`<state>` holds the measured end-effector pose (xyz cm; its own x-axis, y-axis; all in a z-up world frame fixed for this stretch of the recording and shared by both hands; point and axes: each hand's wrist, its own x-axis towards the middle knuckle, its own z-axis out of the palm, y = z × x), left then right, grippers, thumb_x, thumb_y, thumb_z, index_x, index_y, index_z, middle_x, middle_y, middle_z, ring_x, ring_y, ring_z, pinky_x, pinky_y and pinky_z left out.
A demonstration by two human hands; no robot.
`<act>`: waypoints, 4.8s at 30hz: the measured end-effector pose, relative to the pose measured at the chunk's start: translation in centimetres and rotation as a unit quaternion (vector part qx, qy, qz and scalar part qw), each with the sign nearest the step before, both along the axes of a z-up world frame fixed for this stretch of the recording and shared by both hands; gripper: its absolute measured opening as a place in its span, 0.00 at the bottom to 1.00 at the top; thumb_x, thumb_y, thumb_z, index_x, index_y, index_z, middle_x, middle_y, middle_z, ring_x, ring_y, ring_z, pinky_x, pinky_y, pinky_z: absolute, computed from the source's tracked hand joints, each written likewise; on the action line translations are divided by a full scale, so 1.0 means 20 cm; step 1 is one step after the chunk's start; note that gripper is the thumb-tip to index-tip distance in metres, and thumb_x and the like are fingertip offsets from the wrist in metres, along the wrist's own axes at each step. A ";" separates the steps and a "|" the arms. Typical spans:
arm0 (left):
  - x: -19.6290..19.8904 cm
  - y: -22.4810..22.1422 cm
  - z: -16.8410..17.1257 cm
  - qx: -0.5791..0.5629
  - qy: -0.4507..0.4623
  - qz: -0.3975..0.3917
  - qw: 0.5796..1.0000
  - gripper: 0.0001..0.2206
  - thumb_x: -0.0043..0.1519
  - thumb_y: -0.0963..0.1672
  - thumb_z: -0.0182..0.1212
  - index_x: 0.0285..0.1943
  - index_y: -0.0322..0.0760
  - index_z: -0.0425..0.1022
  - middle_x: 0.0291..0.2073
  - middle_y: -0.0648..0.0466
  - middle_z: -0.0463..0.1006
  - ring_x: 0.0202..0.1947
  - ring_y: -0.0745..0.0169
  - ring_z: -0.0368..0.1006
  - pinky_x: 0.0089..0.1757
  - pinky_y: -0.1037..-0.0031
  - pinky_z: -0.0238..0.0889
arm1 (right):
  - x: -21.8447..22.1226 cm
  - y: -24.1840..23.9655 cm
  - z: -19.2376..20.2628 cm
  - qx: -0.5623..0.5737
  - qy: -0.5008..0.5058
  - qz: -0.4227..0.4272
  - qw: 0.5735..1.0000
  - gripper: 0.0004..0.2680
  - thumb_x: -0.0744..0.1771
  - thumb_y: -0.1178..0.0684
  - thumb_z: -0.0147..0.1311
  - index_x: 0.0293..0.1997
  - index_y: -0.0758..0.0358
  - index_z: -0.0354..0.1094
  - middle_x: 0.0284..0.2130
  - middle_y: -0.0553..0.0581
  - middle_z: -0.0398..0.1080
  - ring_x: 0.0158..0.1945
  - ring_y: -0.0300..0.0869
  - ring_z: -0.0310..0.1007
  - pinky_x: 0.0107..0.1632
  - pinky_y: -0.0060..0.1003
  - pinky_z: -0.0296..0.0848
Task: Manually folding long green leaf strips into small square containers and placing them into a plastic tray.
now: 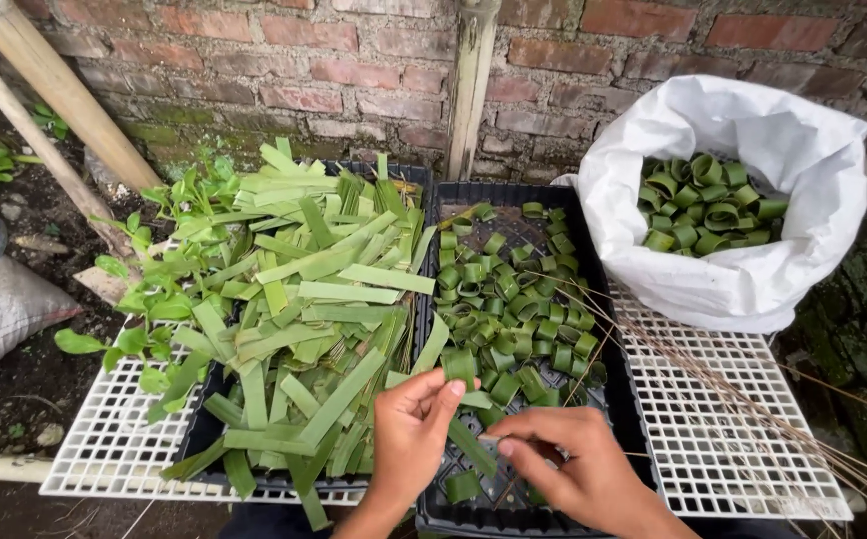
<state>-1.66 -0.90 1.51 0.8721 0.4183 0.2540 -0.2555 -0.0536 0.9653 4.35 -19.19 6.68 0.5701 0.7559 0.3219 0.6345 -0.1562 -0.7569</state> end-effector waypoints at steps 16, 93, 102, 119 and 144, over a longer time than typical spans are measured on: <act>-0.04 -0.16 -0.04 0.041 -0.053 -0.001 0.998 0.11 0.63 0.39 0.65 0.25 0.32 0.78 0.08 0.60 0.63 0.10 0.75 0.55 0.16 0.80 0.48 | 0.01 -0.03 -0.13 0.010 -0.201 -0.166 0.966 0.03 0.65 0.54 0.57 0.35 0.59 0.77 0.21 0.46 0.78 0.15 0.32 0.70 0.18 0.30 0.68; 0.00 -0.11 -0.04 0.011 0.037 -0.072 0.997 0.07 0.58 0.40 0.66 0.38 0.26 0.86 0.32 0.48 0.80 0.19 0.66 0.75 0.23 0.78 0.86 | 0.13 -0.07 -0.14 0.042 0.001 -0.090 0.995 0.03 0.63 0.53 0.66 0.29 0.56 0.81 0.20 0.46 0.77 0.21 0.32 0.67 0.25 0.27 0.70; -0.01 -0.11 -0.02 -0.006 0.053 -0.107 0.993 0.08 0.57 0.36 0.64 0.24 0.27 0.79 0.21 0.53 0.70 0.17 0.68 0.68 0.18 0.77 0.82 | 0.12 -0.08 -0.09 0.045 -0.001 -0.040 0.998 0.05 0.64 0.52 0.66 0.27 0.57 0.79 0.19 0.46 0.75 0.21 0.33 0.66 0.24 0.29 0.64; -0.01 -0.10 -0.05 -0.041 0.102 -0.173 0.979 0.06 0.63 0.38 0.61 0.36 0.29 0.83 0.19 0.54 0.70 0.17 0.68 0.69 0.19 0.79 0.76 | 0.16 -0.09 -0.12 0.048 0.045 0.011 0.998 0.03 0.63 0.53 0.66 0.32 0.58 0.81 0.24 0.48 0.79 0.25 0.34 0.75 0.29 0.28 0.76; 0.01 -0.08 -0.08 0.028 0.064 -0.079 0.994 0.06 0.58 0.41 0.66 0.35 0.29 0.85 0.22 0.54 0.75 0.18 0.72 0.68 0.20 0.77 0.85 | 0.11 -0.10 -0.09 0.031 -0.265 -0.050 0.963 0.02 0.66 0.57 0.59 0.39 0.62 0.75 0.32 0.53 0.76 0.31 0.43 0.74 0.34 0.36 0.75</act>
